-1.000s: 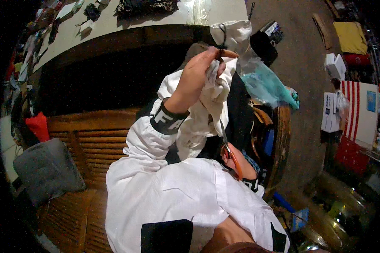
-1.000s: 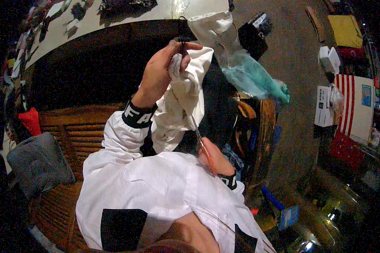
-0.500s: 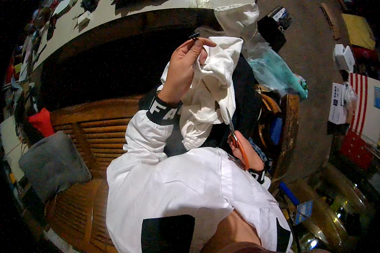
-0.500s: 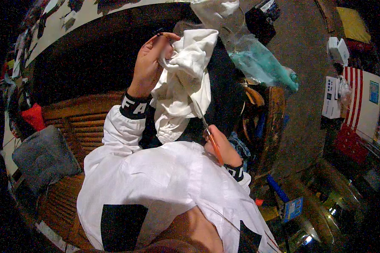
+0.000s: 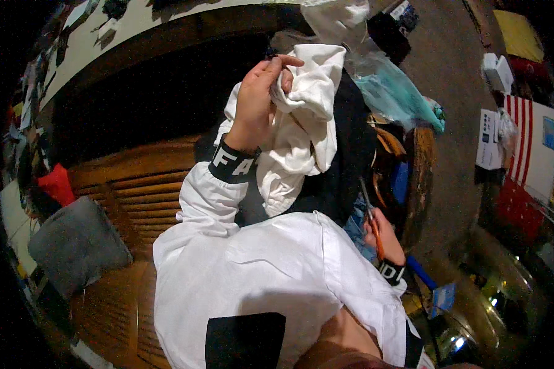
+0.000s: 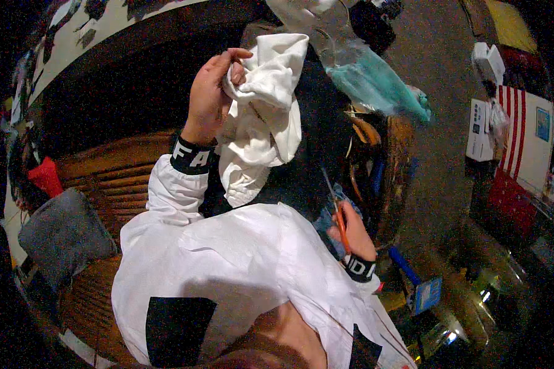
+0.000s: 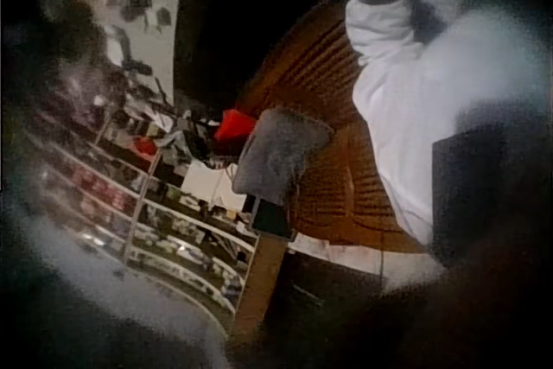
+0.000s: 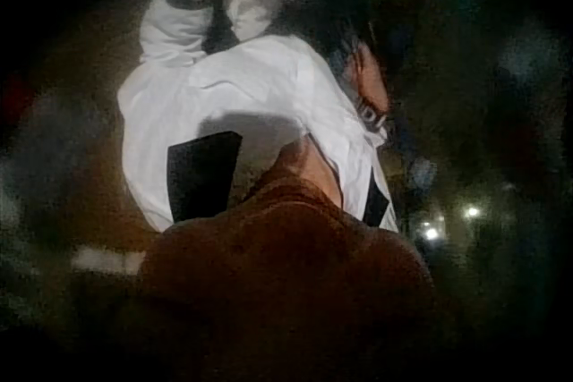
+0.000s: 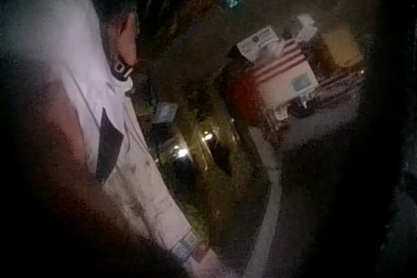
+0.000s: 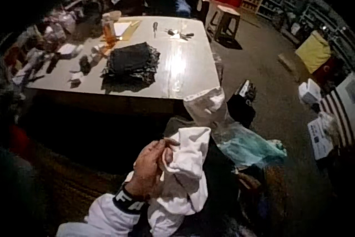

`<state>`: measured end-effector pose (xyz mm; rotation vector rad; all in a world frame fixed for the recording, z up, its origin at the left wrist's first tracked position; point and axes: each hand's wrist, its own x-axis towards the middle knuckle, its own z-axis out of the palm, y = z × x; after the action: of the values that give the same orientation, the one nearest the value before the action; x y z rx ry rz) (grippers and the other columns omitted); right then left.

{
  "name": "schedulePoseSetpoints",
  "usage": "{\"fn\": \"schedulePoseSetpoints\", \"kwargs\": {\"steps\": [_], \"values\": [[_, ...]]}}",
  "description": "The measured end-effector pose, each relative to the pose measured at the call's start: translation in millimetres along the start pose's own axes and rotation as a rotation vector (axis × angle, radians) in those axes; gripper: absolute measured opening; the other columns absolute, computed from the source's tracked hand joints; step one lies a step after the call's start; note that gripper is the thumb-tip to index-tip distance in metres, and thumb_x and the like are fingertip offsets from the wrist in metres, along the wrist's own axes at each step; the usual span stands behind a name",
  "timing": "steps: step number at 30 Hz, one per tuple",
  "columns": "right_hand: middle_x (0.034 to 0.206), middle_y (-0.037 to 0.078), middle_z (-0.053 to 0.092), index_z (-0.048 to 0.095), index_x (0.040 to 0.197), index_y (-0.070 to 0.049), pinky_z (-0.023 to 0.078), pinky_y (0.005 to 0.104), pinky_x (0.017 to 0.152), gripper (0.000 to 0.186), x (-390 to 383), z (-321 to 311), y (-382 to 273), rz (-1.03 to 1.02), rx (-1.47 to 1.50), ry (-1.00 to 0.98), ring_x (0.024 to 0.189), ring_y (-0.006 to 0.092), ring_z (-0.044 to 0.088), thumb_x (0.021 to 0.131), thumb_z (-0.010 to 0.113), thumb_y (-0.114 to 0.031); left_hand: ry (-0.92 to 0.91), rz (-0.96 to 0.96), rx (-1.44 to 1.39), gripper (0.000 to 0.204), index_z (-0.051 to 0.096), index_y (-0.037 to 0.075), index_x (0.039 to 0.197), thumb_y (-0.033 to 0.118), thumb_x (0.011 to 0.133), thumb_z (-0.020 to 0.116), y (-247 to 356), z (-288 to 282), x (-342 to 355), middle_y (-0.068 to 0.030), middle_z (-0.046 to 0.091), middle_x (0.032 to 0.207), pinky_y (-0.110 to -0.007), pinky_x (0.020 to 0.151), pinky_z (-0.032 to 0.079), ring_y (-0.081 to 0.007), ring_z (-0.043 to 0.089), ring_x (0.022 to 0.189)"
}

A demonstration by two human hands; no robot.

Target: The person uses orange-handled scissors to cut a white fabric garment, trimming edges and removing a drawstring. They repeatedly reposition the fabric and cut along seams and hems while seated.

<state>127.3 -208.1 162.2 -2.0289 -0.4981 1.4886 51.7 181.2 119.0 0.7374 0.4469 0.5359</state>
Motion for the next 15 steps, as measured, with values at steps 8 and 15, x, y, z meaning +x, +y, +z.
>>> {"fn": "schedulePoseSetpoints", "kwargs": {"steps": [8,15], "values": [[0.096,0.003,0.049,0.043,0.11,-0.003,0.039,0.0204,0.074,0.024,65,38,-12,-0.092,0.805,-0.143,0.085,0.0116,0.047,0.09,0.053,-0.013,0.002,0.294,0.6,0.028,0.066,0.003,0.096,0.026,0.094,0.051,20,-6,24,0.0013,0.061,0.086,-0.022,0.073,0.042,-0.0087,0.054,0.079],[0.099,0.004,0.047,0.042,0.111,-0.002,0.041,0.0227,0.077,0.029,55,55,-35,-0.134,0.688,-0.086,0.088,0.0118,0.047,0.086,0.055,-0.01,-0.363,0.693,0.537,0.025,0.056,-0.001,0.091,0.021,0.097,0.045,128,62,116,-0.0082,0.059,0.082,-0.032,0.07,0.05,-0.0171,0.059,0.076]]}}
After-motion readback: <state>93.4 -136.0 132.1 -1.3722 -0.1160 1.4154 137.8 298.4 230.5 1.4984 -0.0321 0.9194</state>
